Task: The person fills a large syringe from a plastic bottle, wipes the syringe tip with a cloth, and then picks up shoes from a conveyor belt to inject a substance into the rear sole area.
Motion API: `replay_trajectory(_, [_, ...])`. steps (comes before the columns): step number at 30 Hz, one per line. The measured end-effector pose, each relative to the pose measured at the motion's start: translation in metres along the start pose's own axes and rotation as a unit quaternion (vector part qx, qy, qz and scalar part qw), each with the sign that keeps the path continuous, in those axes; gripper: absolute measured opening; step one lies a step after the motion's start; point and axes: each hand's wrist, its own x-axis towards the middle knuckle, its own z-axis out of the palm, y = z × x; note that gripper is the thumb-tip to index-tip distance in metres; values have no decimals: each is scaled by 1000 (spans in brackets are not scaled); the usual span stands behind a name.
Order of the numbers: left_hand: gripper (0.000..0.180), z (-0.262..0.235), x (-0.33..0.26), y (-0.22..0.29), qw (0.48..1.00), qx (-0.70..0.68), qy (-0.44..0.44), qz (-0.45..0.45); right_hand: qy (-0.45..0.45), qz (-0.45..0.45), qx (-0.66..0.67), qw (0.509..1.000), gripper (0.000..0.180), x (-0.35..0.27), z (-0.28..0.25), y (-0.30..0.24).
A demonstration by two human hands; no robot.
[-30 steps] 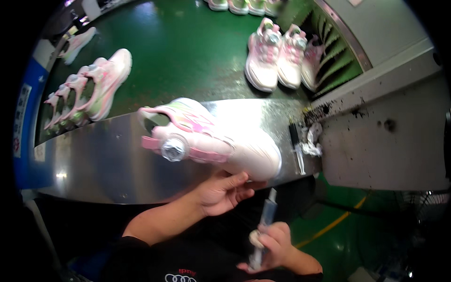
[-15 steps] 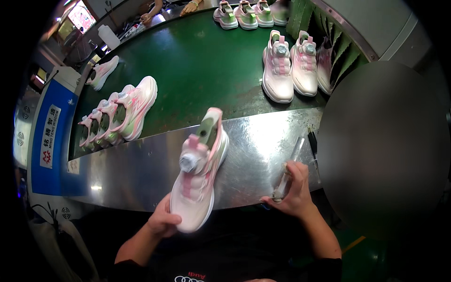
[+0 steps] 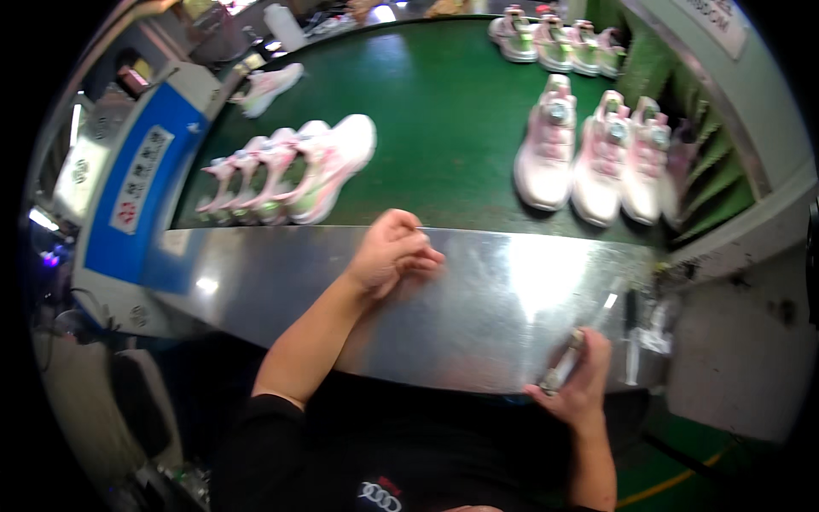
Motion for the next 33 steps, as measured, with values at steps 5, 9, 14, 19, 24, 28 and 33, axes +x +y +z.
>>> replay_trajectory(5, [37,-180,-43,28,903,126,295,286,15,-26,-4,1000,101,3,3,-7])
replay_trajectory(9, [38,-163,-2,38,892,252,287,244,6,-24,-32,999,101,-1,4,1])
replay_trajectory(14, [59,-145,35,50,878,283,212,321,-3,-27,-60,998,100,-5,9,-4])
replay_trajectory(19, [68,-131,18,65,845,387,205,307,-1,-13,-78,997,101,-9,12,-3])
replay_trajectory(24, [80,-83,-96,44,904,345,124,219,-21,-10,-55,998,101,-9,14,-6])
replay_trajectory(28, [84,-48,-131,2,753,590,70,281,-37,55,3,998,105,-17,11,4])
replay_trajectory(33, [79,-81,-99,6,980,156,0,127,-127,155,142,969,103,-35,-13,0])
